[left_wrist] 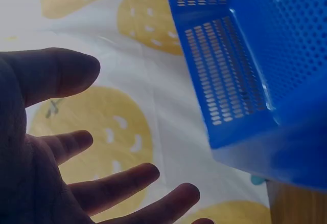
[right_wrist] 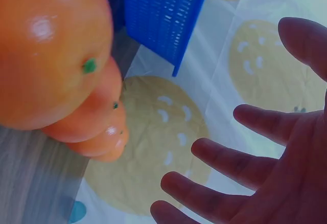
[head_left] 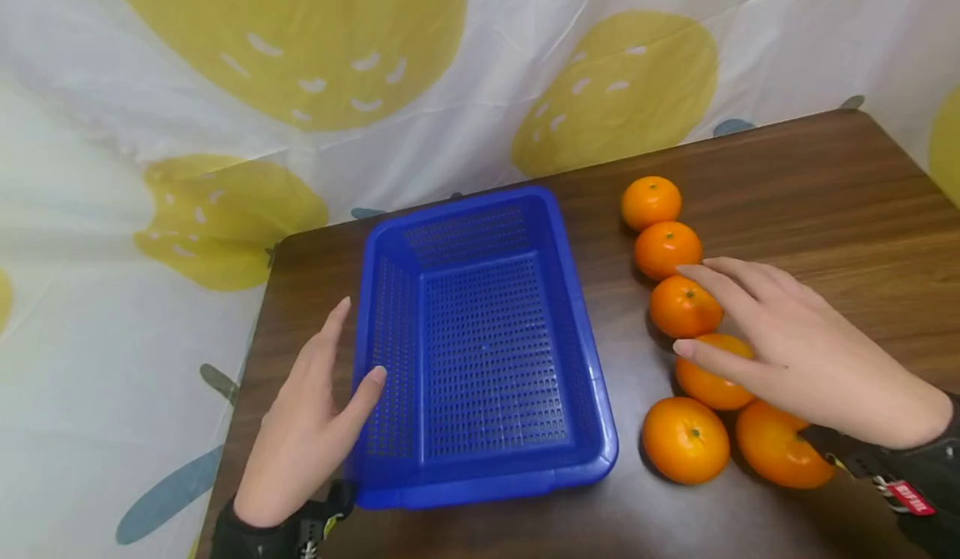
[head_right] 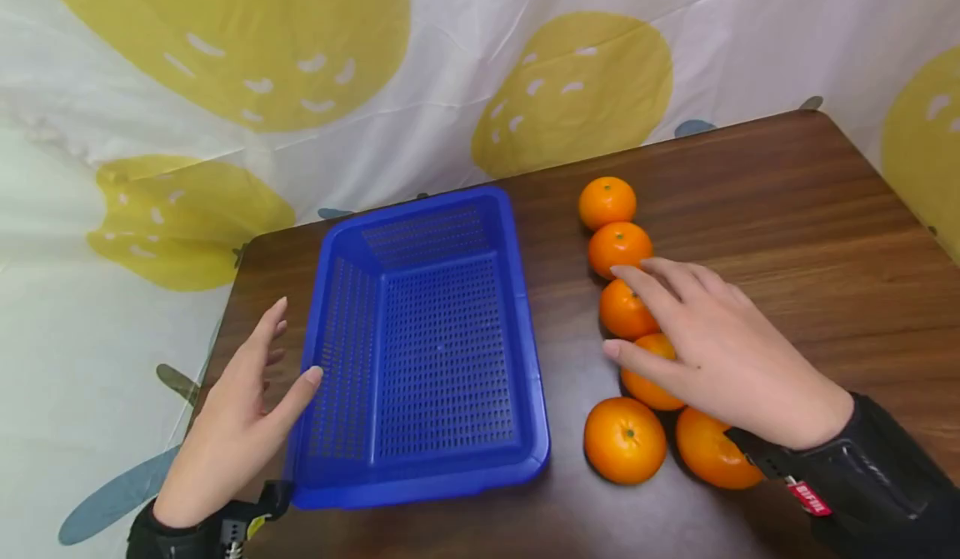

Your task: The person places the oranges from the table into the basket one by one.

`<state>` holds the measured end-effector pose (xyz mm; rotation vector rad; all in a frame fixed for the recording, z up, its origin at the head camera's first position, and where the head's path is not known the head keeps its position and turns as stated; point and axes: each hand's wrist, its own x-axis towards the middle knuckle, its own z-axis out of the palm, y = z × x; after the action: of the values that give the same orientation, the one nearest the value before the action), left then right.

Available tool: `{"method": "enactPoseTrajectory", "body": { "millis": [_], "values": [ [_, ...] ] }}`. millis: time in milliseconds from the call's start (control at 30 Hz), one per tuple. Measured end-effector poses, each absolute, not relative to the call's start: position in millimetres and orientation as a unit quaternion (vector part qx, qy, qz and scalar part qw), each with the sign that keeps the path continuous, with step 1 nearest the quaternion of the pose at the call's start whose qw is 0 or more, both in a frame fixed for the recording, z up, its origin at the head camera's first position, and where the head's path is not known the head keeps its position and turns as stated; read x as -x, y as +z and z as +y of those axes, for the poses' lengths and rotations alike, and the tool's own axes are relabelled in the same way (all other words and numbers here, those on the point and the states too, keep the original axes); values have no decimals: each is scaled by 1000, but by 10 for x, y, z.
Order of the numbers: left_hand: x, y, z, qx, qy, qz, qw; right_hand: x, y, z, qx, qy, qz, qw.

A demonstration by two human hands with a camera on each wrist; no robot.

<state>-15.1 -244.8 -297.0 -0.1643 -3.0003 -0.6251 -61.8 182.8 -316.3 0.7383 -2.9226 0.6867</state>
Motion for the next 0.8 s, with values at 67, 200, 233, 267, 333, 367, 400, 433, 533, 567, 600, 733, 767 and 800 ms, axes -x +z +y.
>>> {"method": "enactPoseTrajectory", "body": {
  "millis": [67,200,233,267,333,367,400,433,533,567,600,733,767,800],
  "values": [
    [136,-3009,-2481,52,-207,-976,30,616,-3176,1855,-236,221,-946,27],
    [98,-3063,-2548,40,-213,-976,26,610,-3208,1894,-228,223,-948,19],
    [90,-3073,-2562,35,-214,-976,25,605,-3217,1904,-226,224,-948,15],
    [83,-3082,-2574,31,-215,-976,25,599,-3226,1916,-223,224,-949,10],
    [69,-3103,-2591,22,-211,-977,21,583,-3247,1942,-216,224,-950,2],
    [65,-3116,-2598,19,-212,-977,19,576,-3259,1956,-212,223,-951,-1],
    [62,-3129,-2605,16,-213,-977,17,570,-3271,1968,-208,223,-952,-4],
    [61,-3145,-2611,14,-213,-977,15,564,-3284,1980,-205,222,-953,-7],
    [62,-3201,-2631,15,-216,-976,9,555,-3330,2002,-195,222,-955,-11],
    [65,-3222,-2639,16,-218,-976,6,552,-3346,2009,-193,223,-955,-11],
    [67,-3246,-2648,17,-219,-975,4,548,-3361,2017,-192,225,-955,-10],
    [68,-3352,-2690,13,-222,-975,-12,524,-3407,2056,-183,235,-955,-13],
    [65,-3379,-2701,10,-223,-975,-16,518,-3416,2068,-180,236,-955,-16],
    [63,-3405,-2711,7,-224,-974,-20,513,-3425,2079,-178,237,-955,-18]
  ]
}}
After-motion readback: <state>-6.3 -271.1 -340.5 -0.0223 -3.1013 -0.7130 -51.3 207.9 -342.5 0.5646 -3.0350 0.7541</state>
